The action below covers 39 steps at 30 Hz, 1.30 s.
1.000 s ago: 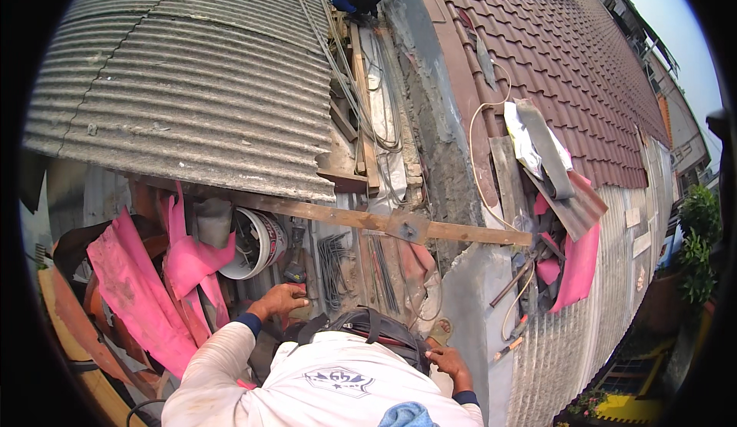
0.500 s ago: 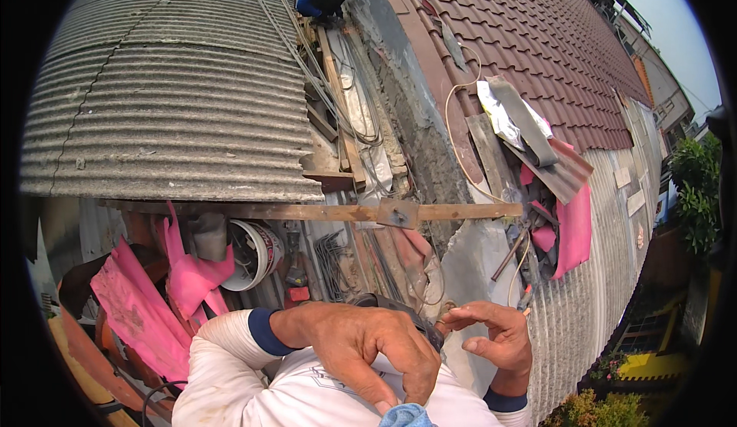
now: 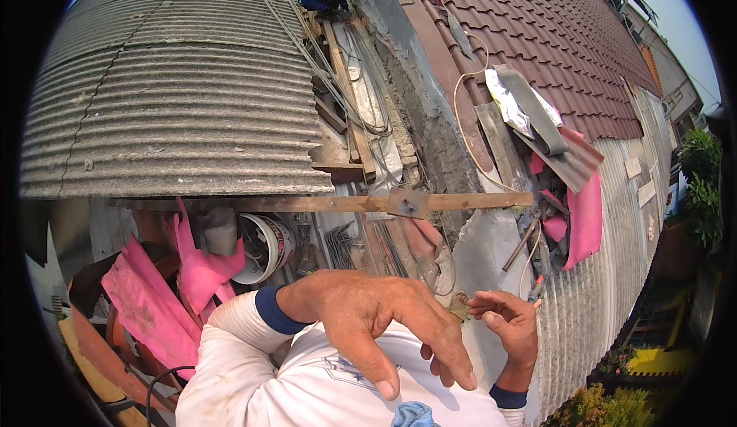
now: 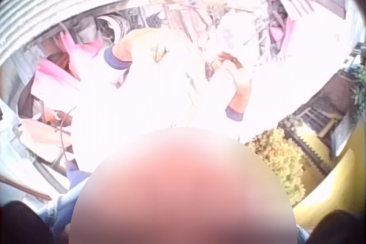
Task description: The person repeatedly bends thin metal rods using a hammer and a wooden plank as a makeshift bending jig. They position each rod on the plank, strike it with the hammer to create a bend, then remove and replace it with another rod. The process is repeated multiple times throughout the clip.
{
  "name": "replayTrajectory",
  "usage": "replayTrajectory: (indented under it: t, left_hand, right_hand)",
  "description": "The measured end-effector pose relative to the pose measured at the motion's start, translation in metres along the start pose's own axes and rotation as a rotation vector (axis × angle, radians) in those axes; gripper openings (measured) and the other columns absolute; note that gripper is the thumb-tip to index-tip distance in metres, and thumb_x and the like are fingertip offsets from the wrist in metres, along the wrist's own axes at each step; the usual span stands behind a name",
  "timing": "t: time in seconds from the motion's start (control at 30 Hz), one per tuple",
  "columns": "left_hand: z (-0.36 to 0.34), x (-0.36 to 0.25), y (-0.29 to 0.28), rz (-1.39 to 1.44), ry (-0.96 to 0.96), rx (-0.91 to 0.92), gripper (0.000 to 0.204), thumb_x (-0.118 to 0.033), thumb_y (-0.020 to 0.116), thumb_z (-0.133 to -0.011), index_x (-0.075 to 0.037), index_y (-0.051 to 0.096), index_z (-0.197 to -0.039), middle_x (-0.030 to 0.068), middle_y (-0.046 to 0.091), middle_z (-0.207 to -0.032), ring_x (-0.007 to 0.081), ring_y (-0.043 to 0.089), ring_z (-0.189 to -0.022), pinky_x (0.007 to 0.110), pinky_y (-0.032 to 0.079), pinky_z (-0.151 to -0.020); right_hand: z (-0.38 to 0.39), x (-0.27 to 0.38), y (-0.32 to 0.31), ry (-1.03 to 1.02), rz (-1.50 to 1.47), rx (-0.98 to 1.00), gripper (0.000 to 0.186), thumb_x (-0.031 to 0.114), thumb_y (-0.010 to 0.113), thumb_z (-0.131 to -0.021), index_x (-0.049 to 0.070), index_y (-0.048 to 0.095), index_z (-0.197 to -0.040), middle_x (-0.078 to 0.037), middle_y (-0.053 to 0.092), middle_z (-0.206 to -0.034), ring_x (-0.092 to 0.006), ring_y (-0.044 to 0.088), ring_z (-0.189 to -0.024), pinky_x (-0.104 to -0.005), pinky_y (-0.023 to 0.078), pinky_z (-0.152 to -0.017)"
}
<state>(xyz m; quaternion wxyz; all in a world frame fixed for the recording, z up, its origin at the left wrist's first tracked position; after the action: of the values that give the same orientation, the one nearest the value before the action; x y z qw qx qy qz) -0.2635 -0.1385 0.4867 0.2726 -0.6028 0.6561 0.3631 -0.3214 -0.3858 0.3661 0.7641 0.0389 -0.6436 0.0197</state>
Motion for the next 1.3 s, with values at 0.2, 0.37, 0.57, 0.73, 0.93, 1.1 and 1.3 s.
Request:
replayTrajectory:
  t: [0.2,0.37,0.57,0.73,0.93,1.1,1.3]
  left_hand:
    - [0.122,0.096,-0.08,-0.993,-0.914,-0.563,0.058,-0.044,0.081,-0.097,0.0,0.072,-0.135,0.0214,0.077,-0.12,0.0374,0.074,-0.112,0.046,0.058,-0.099]
    - [0.261,0.179,-0.088,-0.976,-1.417,-0.347,0.06,-0.045,0.078,-0.095,-0.002,0.071,-0.137,0.0247,0.078,-0.119,0.0426,0.074,-0.115,0.053,0.057,-0.101]
    - [0.366,0.199,-0.067,-0.982,-1.759,-0.284,0.057,-0.042,0.079,-0.094,-0.001,0.074,-0.133,0.0251,0.079,-0.117,0.0423,0.076,-0.114,0.052,0.059,-0.1]
    - [0.313,0.178,-0.073,-0.954,-1.303,-0.555,0.055,-0.04,0.078,-0.095,-0.001,0.073,-0.134,0.0262,0.079,-0.116,0.0437,0.075,-0.113,0.052,0.058,-0.099]
    - [0.256,0.174,-0.092,-1.025,-1.217,-0.502,0.051,-0.04,0.076,-0.097,-0.002,0.073,-0.131,0.0264,0.078,-0.118,0.0434,0.074,-0.115,0.053,0.057,-0.1]
    - [0.268,0.204,-0.091,-1.071,-1.477,-0.301,0.048,-0.039,0.075,-0.097,-0.002,0.074,-0.128,0.0255,0.078,-0.116,0.0437,0.074,-0.115,0.054,0.057,-0.101]
    - [0.295,0.233,-0.069,-0.926,-1.572,-0.281,0.054,-0.044,0.075,-0.097,-0.006,0.073,-0.135,0.026,0.078,-0.12,0.0447,0.073,-0.118,0.054,0.056,-0.103]
  right_hand:
    - [0.0,-0.14,-0.067,0.301,0.238,-0.232,0.035,0.018,0.076,-0.102,-0.004,0.074,-0.129,-0.014,0.081,-0.109,-0.0203,0.079,-0.091,-0.0313,0.062,-0.076]
    - [0.055,-0.296,-0.124,0.655,0.42,-0.29,0.036,0.02,0.079,-0.097,-0.004,0.076,-0.125,-0.013,0.081,-0.1,-0.023,0.078,-0.082,-0.0342,0.061,-0.067]
    - [0.159,-0.369,-0.126,0.927,0.288,-0.289,0.028,0.021,0.077,-0.099,-0.002,0.076,-0.115,-0.014,0.08,-0.095,-0.0251,0.078,-0.077,-0.0377,0.062,-0.062]
    - [0.175,-0.357,-0.115,0.993,0.295,-0.281,0.028,0.021,0.076,-0.1,-0.002,0.076,-0.116,-0.014,0.08,-0.096,-0.025,0.078,-0.077,-0.0382,0.063,-0.063]
    - [0.165,-0.355,-0.133,0.941,0.317,-0.353,0.028,0.022,0.074,-0.102,-0.001,0.075,-0.118,-0.015,0.079,-0.098,-0.025,0.077,-0.078,-0.0388,0.064,-0.065]
    - [0.155,-0.367,-0.152,0.843,0.212,-0.467,0.027,0.02,0.072,-0.104,-0.001,0.075,-0.12,-0.015,0.079,-0.1,-0.0245,0.078,-0.079,-0.037,0.063,-0.065]
    - [0.154,-0.391,-0.156,0.852,0.207,-0.462,0.022,0.018,0.073,-0.103,-0.001,0.076,-0.115,-0.012,0.079,-0.097,-0.0222,0.076,-0.078,-0.0367,0.061,-0.064]
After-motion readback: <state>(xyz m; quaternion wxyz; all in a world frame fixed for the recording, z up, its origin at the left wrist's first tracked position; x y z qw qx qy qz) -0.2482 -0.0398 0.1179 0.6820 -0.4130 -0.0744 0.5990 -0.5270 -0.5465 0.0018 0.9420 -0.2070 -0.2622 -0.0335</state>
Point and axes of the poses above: each hand's wrist, its own z-axis away from the middle knuckle, its own y-axis out of the palm, x = y × z, the point moved 7 cm from there along -z, towards the middle knuckle
